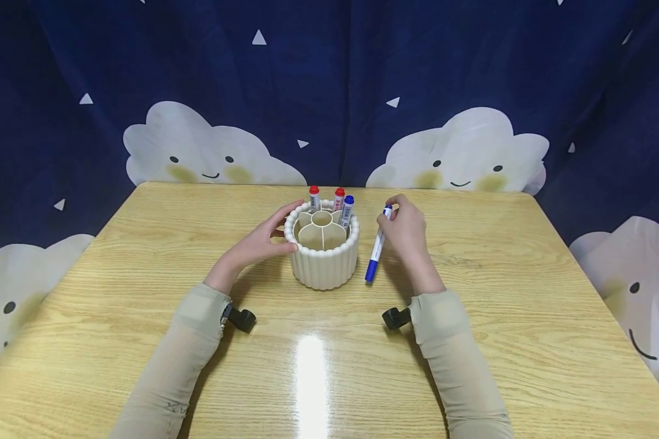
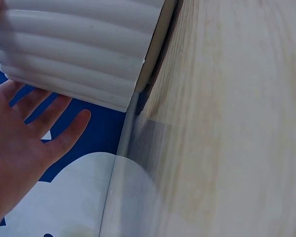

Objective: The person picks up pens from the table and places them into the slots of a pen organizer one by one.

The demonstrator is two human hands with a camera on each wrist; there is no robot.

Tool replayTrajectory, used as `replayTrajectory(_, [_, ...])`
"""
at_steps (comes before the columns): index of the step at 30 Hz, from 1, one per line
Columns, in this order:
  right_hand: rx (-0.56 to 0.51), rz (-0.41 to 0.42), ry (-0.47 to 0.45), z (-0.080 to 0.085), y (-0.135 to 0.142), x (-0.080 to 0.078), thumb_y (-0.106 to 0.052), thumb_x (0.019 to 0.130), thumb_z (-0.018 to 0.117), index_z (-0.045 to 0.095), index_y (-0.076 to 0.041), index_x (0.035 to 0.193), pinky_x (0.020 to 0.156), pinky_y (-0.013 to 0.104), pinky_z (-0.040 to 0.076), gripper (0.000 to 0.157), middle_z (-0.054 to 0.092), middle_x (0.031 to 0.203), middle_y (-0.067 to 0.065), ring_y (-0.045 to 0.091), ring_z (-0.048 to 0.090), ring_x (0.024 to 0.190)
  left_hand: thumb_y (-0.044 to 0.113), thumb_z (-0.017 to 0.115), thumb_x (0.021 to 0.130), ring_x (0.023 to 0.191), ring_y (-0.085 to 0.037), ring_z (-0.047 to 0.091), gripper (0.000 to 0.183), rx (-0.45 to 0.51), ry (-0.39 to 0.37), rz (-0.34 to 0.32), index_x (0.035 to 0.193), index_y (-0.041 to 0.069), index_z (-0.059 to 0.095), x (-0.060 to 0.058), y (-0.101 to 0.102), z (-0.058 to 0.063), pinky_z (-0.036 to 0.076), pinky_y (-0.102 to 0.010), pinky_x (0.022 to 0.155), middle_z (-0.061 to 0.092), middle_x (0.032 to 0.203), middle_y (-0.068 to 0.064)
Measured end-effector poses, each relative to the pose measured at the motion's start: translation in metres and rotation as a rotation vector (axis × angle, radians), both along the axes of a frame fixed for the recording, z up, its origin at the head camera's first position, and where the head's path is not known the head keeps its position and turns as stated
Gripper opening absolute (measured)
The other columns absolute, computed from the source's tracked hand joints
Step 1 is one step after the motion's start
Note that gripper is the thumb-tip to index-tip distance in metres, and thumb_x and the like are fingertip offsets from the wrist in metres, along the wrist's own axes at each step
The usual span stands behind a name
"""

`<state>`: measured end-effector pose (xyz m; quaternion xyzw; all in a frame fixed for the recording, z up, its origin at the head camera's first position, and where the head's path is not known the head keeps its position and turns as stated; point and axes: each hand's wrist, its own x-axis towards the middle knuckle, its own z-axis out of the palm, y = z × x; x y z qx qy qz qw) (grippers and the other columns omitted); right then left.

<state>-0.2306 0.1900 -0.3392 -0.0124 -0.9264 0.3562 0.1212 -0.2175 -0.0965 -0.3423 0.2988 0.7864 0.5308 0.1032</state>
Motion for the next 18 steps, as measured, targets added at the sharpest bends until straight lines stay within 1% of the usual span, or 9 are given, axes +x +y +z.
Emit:
replayTrajectory(4, [-0.052, -0.003, 0.041, 0.009, -0.001, 0.004, -0.013, 0.082, 0.054, 0.055, -0.003, 0.112, 0.045, 0.019, 0.044, 0.032, 0.058, 0.083, 0.011, 0.003, 0.053, 0.049, 0.021, 0.07, 0.079, 0.127, -0.027, 0.035, 0.085, 0.007, -0.003, -0.003, 0.146, 0.014, 0.018, 0.0, 0.0, -0.001, 0.036, -0.043, 0.099, 0.023, 0.149, -0.005])
replayTrajectory(7, [-0.089, -0.008, 0.073, 0.018, -0.001, 0.009, -0.014, 0.082, 0.053, 0.055, -0.005, 0.113, 0.044, 0.019, 0.044, 0.032, 0.058, 0.086, 0.011, 0.002, 0.054, 0.052, 0.022, 0.07, 0.078, 0.127, -0.027, 0.035, 0.086, 0.009, -0.004, -0.003, 0.146, 0.013, 0.018, -0.001, 0.0, -0.001, 0.036, -0.044, 0.099, 0.023, 0.149, -0.005])
replayTrajectory(11, [-0.133, -0.014, 0.14, 0.028, -0.002, 0.014, -0.014, 0.082, 0.053, 0.056, -0.006, 0.113, 0.044, 0.02, 0.045, 0.031, 0.059, 0.086, 0.01, 0.001, 0.055, 0.053, 0.022, 0.071, 0.078, 0.127, -0.026, 0.035, 0.086, 0.008, -0.002, -0.002, 0.146, 0.012, 0.018, -0.001, 0.0, 0.0, 0.036, -0.044, 0.099, 0.023, 0.149, -0.005])
replayTrajectory(15, [-0.141, -0.023, 0.217, 0.034, -0.005, 0.019, -0.014, 0.083, 0.055, 0.057, -0.006, 0.113, 0.047, 0.015, 0.044, 0.031, 0.061, 0.088, 0.01, -0.004, 0.053, 0.057, 0.021, 0.07, 0.079, 0.128, -0.026, 0.034, 0.086, 0.006, 0.002, -0.002, 0.146, 0.011, 0.018, -0.001, 0.0, 0.0, 0.036, -0.045, 0.099, 0.023, 0.15, -0.005])
replayTrajectory(18, [-0.129, -0.028, 0.282, 0.038, -0.008, 0.023, -0.015, 0.083, 0.056, 0.057, -0.006, 0.112, 0.05, 0.011, 0.044, 0.031, 0.062, 0.089, 0.01, -0.001, 0.054, 0.062, 0.02, 0.07, 0.079, 0.128, -0.025, 0.034, 0.085, 0.005, 0.001, -0.001, 0.146, 0.012, 0.018, -0.001, 0.0, -0.001, 0.036, -0.044, 0.099, 0.023, 0.15, -0.005])
